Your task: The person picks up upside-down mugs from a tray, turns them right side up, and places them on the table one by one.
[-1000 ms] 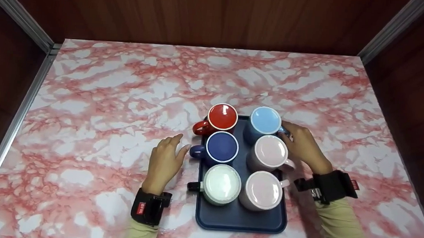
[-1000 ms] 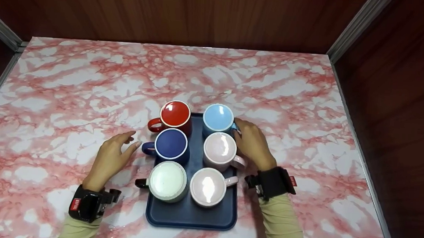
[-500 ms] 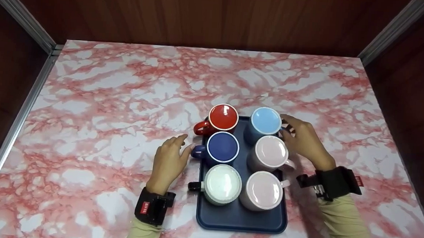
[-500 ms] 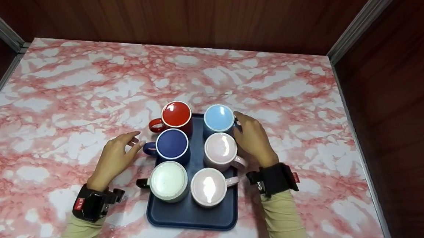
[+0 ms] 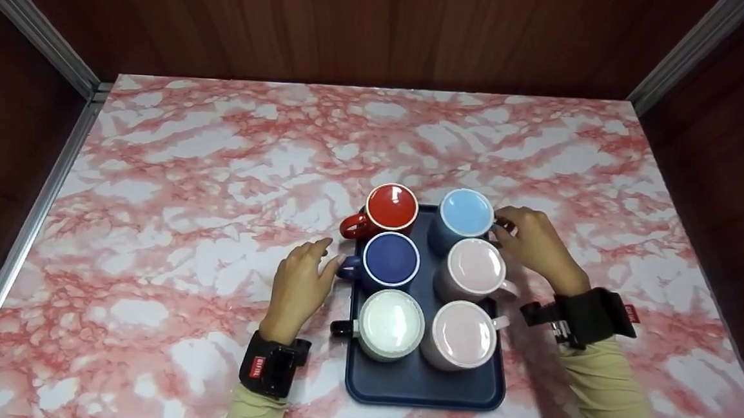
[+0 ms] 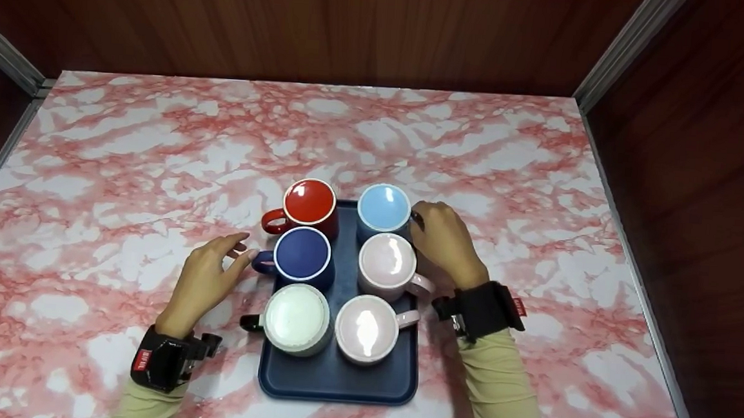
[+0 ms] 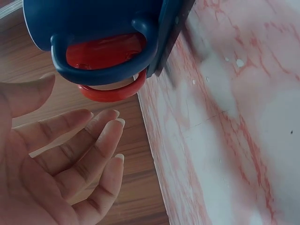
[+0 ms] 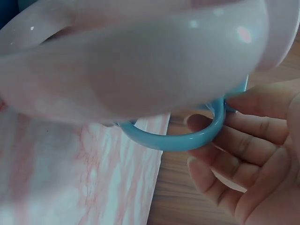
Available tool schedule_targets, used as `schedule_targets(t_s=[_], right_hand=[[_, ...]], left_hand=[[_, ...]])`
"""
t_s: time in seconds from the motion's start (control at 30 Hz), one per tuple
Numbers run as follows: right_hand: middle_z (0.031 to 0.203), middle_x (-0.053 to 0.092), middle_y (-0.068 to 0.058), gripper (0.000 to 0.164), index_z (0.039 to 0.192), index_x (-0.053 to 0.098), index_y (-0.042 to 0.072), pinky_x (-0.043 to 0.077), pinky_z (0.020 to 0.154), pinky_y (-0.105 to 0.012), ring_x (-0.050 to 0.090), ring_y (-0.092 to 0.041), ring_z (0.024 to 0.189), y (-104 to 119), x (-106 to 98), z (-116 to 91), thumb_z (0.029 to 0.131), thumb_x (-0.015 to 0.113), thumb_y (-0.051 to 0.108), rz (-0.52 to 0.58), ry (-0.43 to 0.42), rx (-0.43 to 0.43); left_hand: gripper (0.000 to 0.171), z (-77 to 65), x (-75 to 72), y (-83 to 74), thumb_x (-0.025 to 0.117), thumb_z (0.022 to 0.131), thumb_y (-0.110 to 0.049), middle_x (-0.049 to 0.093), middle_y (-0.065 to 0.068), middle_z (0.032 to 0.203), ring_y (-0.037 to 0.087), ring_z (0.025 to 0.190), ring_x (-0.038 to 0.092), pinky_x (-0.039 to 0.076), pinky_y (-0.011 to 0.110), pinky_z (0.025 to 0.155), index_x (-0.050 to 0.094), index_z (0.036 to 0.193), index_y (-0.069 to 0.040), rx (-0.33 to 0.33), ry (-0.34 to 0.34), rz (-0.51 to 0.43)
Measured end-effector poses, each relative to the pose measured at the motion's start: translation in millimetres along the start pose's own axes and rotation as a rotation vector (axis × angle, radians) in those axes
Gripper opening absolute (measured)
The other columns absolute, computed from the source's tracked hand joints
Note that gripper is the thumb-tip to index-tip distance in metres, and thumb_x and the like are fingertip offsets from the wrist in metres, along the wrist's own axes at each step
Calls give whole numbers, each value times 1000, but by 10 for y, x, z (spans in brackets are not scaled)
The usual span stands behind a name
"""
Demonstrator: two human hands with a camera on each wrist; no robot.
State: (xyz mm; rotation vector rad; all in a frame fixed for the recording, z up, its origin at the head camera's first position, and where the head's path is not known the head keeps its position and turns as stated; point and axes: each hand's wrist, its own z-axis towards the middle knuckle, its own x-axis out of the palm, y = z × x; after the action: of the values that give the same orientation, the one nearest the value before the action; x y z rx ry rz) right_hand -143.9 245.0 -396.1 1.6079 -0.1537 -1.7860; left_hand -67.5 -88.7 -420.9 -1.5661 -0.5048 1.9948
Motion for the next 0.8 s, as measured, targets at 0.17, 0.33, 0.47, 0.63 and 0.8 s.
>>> schedule_targets(t_s=[0.17, 0.33, 0.47, 0.63, 0.8], right_hand=[[62, 49, -5, 11, 69, 56, 3, 32, 58, -33, 42, -22, 63, -7, 21, -2, 75, 62, -6, -66, 13, -12], [61, 47, -5, 14, 68, 54, 2, 33, 55, -34, 43, -21, 59, -6, 53, -5, 72, 62, -9, -95, 3, -17], [62, 51, -9, 12, 68, 55, 1, 37, 55, -40, 48, -25, 60, 10, 64, -6, 71, 61, -10, -128, 0, -20], [62, 52, -11, 16, 66, 52, 2, 38, 56, -46, 51, -30, 61, 4, 93, -23, 66, 59, -13, -174, -3, -38], [61, 52, -11, 15, 65, 54, 0, 39, 55, -46, 52, -31, 59, -15, 134, -50, 64, 60, -13, -193, -93, -78]], left_hand=[[35, -6, 2, -11, 64, 86, -22, 64, 14, 88, 30, 83, 60, 46, 45, 72, 62, 110, 3, 11, -10, -10], [35, -9, 2, -27, 64, 86, -23, 64, 14, 89, 30, 84, 59, 46, 45, 72, 62, 110, 3, 11, -11, -22], [35, -13, 4, -34, 64, 86, -23, 64, 14, 89, 31, 84, 60, 46, 44, 73, 62, 110, 3, 2, -8, -20], [35, -15, 4, -44, 63, 86, -24, 64, 14, 89, 30, 84, 60, 47, 44, 73, 62, 109, 2, -5, -4, -17], [35, -20, -2, -45, 63, 86, -23, 64, 15, 89, 30, 83, 60, 47, 44, 73, 62, 109, 3, 0, -7, -25]])
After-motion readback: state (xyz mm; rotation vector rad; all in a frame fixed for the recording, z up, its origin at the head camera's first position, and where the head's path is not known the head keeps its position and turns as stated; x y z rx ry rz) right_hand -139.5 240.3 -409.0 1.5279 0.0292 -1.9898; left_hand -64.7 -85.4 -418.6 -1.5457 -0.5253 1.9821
